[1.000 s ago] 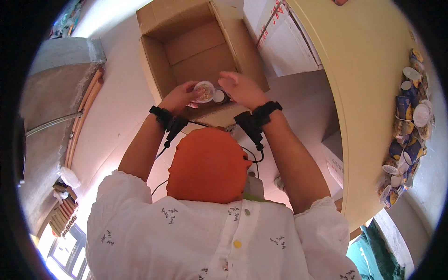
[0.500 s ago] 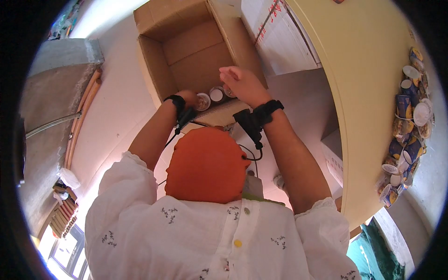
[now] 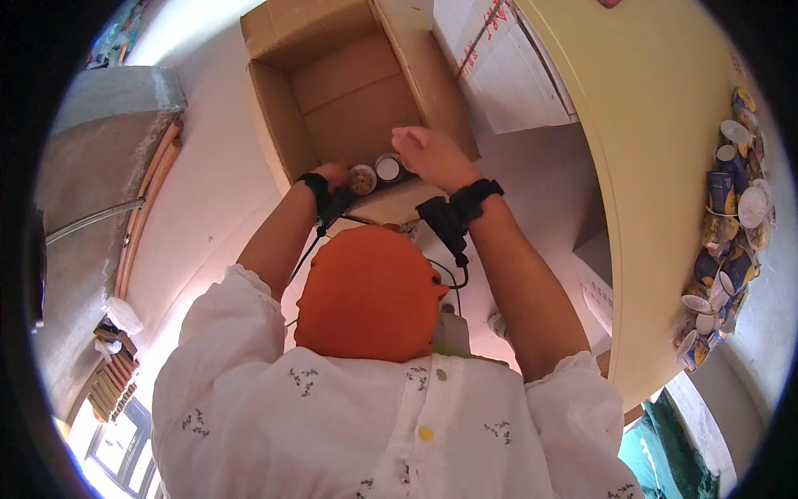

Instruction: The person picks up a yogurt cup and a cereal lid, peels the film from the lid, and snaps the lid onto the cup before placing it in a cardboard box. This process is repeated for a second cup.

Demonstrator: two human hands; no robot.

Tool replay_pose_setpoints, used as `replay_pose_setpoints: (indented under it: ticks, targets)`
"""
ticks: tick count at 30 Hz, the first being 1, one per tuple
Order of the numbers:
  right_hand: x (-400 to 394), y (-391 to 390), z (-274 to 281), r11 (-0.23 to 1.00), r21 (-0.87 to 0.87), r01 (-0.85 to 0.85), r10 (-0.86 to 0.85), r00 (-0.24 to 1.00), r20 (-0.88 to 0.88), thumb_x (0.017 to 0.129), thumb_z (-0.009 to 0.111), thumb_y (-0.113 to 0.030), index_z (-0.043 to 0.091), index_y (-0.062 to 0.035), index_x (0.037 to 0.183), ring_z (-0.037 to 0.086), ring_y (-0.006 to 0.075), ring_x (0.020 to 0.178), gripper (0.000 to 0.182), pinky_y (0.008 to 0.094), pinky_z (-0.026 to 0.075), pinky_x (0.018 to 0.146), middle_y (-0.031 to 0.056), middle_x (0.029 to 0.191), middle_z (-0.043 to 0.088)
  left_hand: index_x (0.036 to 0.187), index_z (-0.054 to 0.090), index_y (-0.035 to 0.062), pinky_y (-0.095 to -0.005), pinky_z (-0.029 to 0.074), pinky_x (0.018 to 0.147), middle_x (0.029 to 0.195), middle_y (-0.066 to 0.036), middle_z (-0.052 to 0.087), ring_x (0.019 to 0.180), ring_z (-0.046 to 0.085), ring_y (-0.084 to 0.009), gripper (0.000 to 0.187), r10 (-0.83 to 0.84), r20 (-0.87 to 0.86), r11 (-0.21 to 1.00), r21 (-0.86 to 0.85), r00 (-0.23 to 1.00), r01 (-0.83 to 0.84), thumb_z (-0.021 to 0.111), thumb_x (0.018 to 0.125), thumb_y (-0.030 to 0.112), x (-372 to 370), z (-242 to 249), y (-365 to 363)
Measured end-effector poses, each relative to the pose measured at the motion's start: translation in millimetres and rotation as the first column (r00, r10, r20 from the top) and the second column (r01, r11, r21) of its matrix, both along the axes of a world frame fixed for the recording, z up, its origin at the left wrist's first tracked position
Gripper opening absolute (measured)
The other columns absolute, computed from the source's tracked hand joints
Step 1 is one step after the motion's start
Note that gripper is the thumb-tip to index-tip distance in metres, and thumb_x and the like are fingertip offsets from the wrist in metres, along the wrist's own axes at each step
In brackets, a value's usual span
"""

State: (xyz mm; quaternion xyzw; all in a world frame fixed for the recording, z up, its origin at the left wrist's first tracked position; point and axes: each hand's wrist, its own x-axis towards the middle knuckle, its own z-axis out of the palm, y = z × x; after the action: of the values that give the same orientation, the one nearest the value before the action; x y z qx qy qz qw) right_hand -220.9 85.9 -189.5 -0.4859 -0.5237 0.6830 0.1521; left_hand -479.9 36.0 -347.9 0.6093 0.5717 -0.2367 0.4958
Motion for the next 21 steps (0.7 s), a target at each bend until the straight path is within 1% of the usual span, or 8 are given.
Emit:
replay_pose_setpoints:
  ticks: [5,9,14,15,16,18,19,21]
  targets:
    - [-2.9,-1.6,1.7,0.999,0.035,-0.006,0.006,1.0,0.011,0.099,0.056,-0.032,0.061,0.0029,0.126,0.06,0.0107,0.076,0.044,0.0263,0.049,0.069,0.004,0.085,0.065,0.126,0.064,0.0043,-0.0453,0.053,0.09,0.123,-0.021,0.066,0.112,0.065,-0.0363,0.044,0.243,0.104,0.968,0.038,0.964,-0.248,0.061,0.082,0.011,-0.9,-8.7,-5.7]
    - [1.5,2.1,3.1,0.998,-0.011,-0.059,0.06,0.997,0.044,0.101,0.056,-0.032,0.057,0.0005,0.134,0.062,0.0099,0.094,0.046,0.0262,0.052,0.082,0.0036,0.108,0.067,0.12,0.066,0.0023,-0.0456,0.054,0.085,0.118,-0.021,0.068,0.109,0.067,-0.0325,0.037,-0.029,-0.073,0.99,-0.137,0.997,0.019,0.059,0.085,0.015,4.7,-17.8,9.8]
    - [3.9,-2.9,-14.2,0.972,0.211,-0.101,0.086,0.993,0.077,0.102,0.054,-0.033,0.057,0.0018,0.131,0.063,0.0113,0.091,0.045,0.0263,0.052,0.082,0.0053,0.104,0.067,0.11,0.07,0.0023,-0.0437,0.052,0.083,0.115,-0.019,0.069,0.105,0.068,-0.0294,0.031,0.86,0.103,0.507,-0.296,0.5,-0.81,0.058,0.091,0.023,19.7,31.0,-7.6]
    - [4.5,-2.0,-2.8,0.978,0.19,-0.091,0.078,0.994,0.074,0.102,0.055,-0.033,0.058,0.0018,0.129,0.063,0.0113,0.091,0.044,0.0266,0.052,0.082,0.0054,0.102,0.067,0.118,0.067,0.0046,-0.0412,0.05,0.089,0.12,-0.019,0.066,0.112,0.063,-0.03,0.038,0.497,0.122,0.867,-0.104,0.859,-0.487,0.059,0.091,0.03,18.1,45.8,-3.1]
    - [4.4,-3.4,8.8,0.982,0.17,-0.08,0.07,0.995,0.068,0.102,0.055,-0.033,0.059,0.0018,0.128,0.063,0.0113,0.091,0.044,0.0269,0.052,0.082,0.0056,0.1,0.067,0.125,0.064,0.0069,-0.0386,0.048,0.096,0.126,-0.018,0.063,0.119,0.058,-0.0307,0.045,0.017,0.042,0.995,0.094,0.999,-0.021,0.059,0.092,0.038,7.7,54.1,5.3]
    - [4.8,-6.1,20.2,0.981,0.19,-0.041,0.028,0.997,0.072,0.101,0.056,-0.032,0.06,0.002,0.127,0.064,0.012,0.092,0.043,0.0276,0.052,0.082,0.0069,0.101,0.068,0.131,0.06,0.0061,-0.0354,0.042,0.106,0.135,-0.017,0.058,0.127,0.053,-0.0299,0.048,0.046,0.066,0.978,0.2,0.997,-0.058,0.056,0.096,0.039,-20.8,-37.1,2.6]
    - [5.4,-8.4,25.8,0.981,0.192,-0.029,0.019,0.999,0.051,0.101,0.056,-0.032,0.06,0.0021,0.127,0.064,0.0126,0.093,0.043,0.0284,0.052,0.082,0.0082,0.101,0.069,0.131,0.06,0.0061,-0.0354,0.042,0.106,0.135,-0.017,0.058,0.127,0.053,-0.0299,0.048,0.021,0.079,0.976,0.215,0.997,-0.037,0.056,0.096,0.039,0.4,12.9,0.8]
    - [9.5,-13.1,32.1,0.969,0.247,0.012,-0.023,0.999,0.042,0.101,0.056,-0.031,0.061,0.0023,0.127,0.065,0.0134,0.095,0.043,0.0289,0.052,0.083,0.0098,0.104,0.07,0.138,0.055,0.0075,-0.0341,0.039,0.108,0.141,-0.015,0.055,0.132,0.048,-0.0271,0.048,0.694,0.245,0.697,0.01,0.677,-0.717,0.055,0.098,0.035,38.5,120.5,12.7]
